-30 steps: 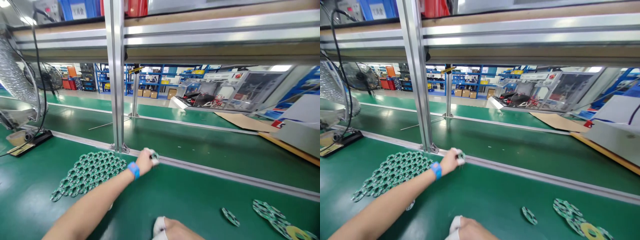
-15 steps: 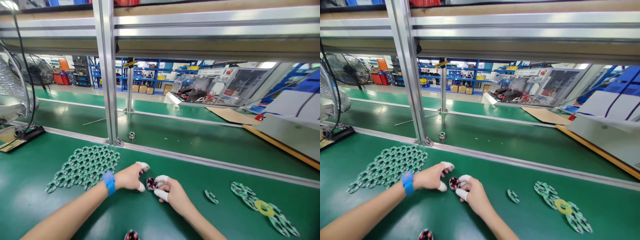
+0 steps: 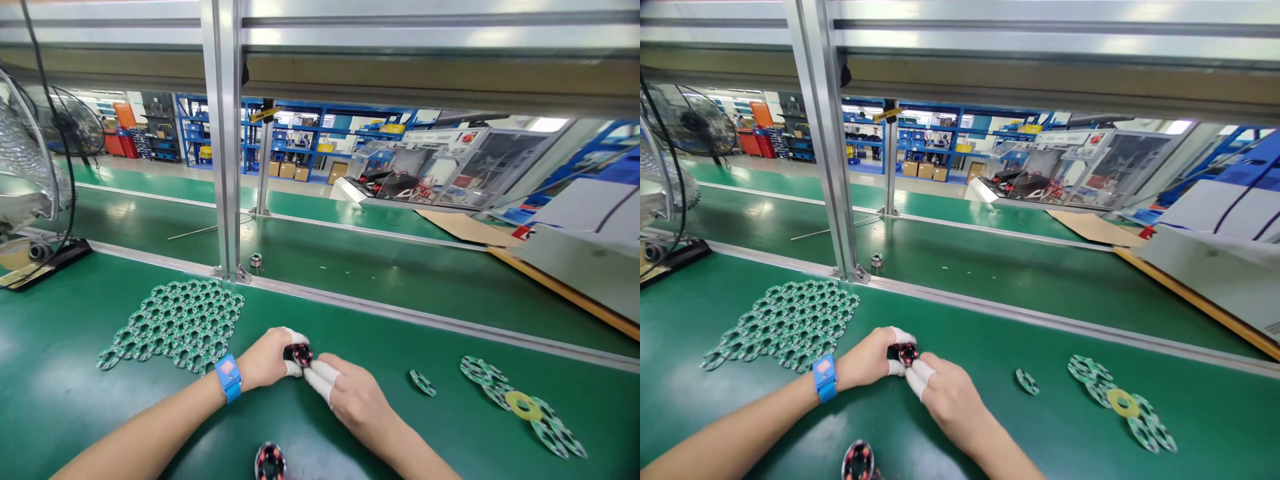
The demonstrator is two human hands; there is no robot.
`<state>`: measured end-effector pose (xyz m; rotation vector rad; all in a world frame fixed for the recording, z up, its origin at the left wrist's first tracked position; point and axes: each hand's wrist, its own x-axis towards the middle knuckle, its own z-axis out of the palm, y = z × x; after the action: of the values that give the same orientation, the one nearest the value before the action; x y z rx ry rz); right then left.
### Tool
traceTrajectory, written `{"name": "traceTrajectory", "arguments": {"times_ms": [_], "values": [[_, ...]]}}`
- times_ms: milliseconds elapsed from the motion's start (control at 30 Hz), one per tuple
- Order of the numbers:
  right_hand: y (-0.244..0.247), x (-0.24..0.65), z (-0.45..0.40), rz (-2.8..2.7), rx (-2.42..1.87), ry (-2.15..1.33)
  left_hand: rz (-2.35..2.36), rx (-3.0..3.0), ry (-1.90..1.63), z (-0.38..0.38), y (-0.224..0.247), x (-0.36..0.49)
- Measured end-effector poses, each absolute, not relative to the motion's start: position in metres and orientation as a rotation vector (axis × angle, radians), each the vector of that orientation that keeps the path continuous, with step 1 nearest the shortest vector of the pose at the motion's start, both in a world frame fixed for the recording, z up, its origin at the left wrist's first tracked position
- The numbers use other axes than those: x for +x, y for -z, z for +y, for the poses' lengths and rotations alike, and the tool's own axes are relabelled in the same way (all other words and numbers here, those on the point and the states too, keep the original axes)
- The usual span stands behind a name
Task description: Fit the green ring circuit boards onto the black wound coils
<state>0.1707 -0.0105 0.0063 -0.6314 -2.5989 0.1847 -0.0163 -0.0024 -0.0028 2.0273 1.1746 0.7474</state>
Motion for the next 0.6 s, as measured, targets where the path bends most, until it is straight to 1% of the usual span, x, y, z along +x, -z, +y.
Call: {"name": "traceTrajectory", "arguments": {"times_ms": [100, 200, 267, 333, 400, 467, 533, 600], "values": [[-0.009, 0.167, -0.025, -2.746, -0.536, -0.098, 1.175, 2.030, -0.751, -0.002, 0.005, -0.017], [-0.012, 0.182, -0.032, -2.712, -0.633, -0.106, 1.176, 2.003, -0.751, -0.002, 0.005, -0.017], [-0.016, 0.208, -0.029, -2.546, -0.904, -0.093, 1.157, 1.977, -0.739, -0.002, 0.004, -0.017], [-0.023, 0.242, -0.022, -2.289, -1.403, -0.041, 1.132, 1.955, -0.720, -0.002, 0.004, -0.018], [-0.029, 0.274, -0.013, -2.149, -1.948, 0.007, 1.109, 1.940, -0.687, -0.002, 0.003, -0.019], [-0.032, 0.296, -0.007, -2.123, -2.261, -0.003, 1.093, 1.944, -0.645, -0.003, 0.000, -0.021], [-0.029, 0.304, -0.003, -2.149, -2.344, -0.091, 1.109, 1.954, -0.632, -0.004, -0.006, -0.024], [-0.024, 0.296, -0.001, -2.182, -2.209, -0.229, 1.174, 1.941, -0.700, -0.004, -0.015, -0.026]]}}
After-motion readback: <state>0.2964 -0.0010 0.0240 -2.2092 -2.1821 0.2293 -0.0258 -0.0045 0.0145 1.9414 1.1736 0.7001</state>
